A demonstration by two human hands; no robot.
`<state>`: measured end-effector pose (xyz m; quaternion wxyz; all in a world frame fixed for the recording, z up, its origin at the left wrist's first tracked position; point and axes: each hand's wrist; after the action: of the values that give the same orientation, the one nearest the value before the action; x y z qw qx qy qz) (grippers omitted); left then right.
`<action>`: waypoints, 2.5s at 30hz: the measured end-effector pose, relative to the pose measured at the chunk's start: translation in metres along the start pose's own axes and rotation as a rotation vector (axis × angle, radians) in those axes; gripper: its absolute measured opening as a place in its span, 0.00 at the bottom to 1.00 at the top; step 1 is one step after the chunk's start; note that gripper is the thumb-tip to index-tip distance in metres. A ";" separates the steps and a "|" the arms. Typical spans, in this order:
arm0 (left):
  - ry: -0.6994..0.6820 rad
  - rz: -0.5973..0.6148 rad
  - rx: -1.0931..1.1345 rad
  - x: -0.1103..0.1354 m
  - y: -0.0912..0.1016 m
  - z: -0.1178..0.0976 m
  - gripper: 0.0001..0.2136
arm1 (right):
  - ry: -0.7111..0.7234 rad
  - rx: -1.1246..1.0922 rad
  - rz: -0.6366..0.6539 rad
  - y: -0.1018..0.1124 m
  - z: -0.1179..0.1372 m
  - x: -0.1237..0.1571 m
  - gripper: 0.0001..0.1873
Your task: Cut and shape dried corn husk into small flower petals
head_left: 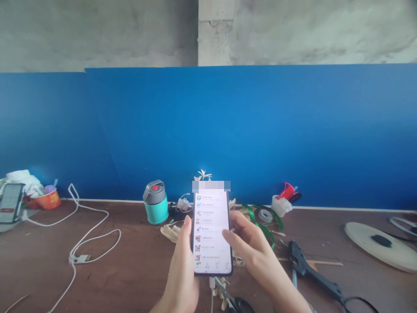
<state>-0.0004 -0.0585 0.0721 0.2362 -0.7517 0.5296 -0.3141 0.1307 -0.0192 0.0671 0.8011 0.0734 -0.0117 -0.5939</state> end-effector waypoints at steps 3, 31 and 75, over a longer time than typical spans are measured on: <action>0.002 -0.012 -0.004 0.000 0.000 0.000 0.25 | -0.001 0.007 -0.003 0.000 0.002 0.000 0.16; -0.022 -0.010 -0.003 -0.002 0.002 -0.001 0.24 | -0.164 -0.152 -0.065 -0.002 -0.007 0.003 0.24; -0.041 -0.104 -0.010 0.005 -0.001 -0.003 0.22 | -0.165 -0.152 -0.207 -0.007 0.004 0.008 0.25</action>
<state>-0.0004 -0.0624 0.0759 0.2265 -0.7858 0.4863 -0.3078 0.1257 -0.0299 0.0699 0.7351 -0.0355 -0.0248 -0.6766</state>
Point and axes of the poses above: each hand's wrist, its own x-axis away from the middle knuckle, its own y-axis out of the back of the hand, z = x × y, and after that the axes turned 12 degrees about -y, right-handed
